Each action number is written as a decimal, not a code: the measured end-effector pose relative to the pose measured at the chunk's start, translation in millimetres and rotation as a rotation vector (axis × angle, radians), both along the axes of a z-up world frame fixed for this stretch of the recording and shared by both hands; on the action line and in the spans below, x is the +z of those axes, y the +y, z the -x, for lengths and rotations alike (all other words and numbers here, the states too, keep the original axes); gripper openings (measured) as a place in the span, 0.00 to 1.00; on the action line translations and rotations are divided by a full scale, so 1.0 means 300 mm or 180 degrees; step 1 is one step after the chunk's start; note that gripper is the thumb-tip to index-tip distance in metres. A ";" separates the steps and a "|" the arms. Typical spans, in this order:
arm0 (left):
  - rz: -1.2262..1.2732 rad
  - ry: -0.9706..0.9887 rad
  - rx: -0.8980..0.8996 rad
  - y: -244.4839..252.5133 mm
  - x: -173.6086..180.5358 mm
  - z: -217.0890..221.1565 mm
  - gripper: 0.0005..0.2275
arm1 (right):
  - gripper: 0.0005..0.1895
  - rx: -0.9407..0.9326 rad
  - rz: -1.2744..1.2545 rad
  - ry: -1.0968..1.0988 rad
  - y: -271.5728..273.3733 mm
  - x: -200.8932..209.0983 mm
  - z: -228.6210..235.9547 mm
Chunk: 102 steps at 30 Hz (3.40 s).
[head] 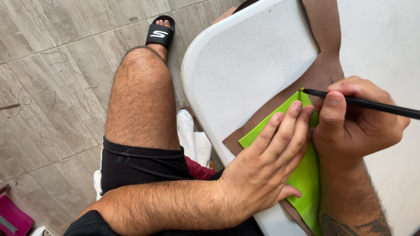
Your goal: Tracing a green template onto a piece of brown leather using a marker in a workshop environment.
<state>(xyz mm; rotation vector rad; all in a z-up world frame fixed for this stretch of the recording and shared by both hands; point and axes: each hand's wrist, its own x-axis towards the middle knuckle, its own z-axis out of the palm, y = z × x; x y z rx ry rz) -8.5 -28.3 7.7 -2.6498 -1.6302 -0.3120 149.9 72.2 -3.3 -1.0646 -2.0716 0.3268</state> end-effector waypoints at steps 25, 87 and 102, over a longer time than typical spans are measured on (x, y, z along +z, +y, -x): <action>0.0203 0.0025 -0.0179 -0.013 -0.010 0.002 0.46 | 0.15 0.0453 0.0325 0.0124 -0.011 -0.002 -0.021; 0.0229 -0.0362 0.0052 -0.024 -0.031 -0.060 0.29 | 0.07 0.1631 0.0580 -0.0759 -0.113 0.150 0.130; 0.0326 -0.0327 -0.0138 -0.016 -0.029 -0.049 0.29 | 0.07 0.1652 0.0598 -0.0695 -0.110 0.137 0.120</action>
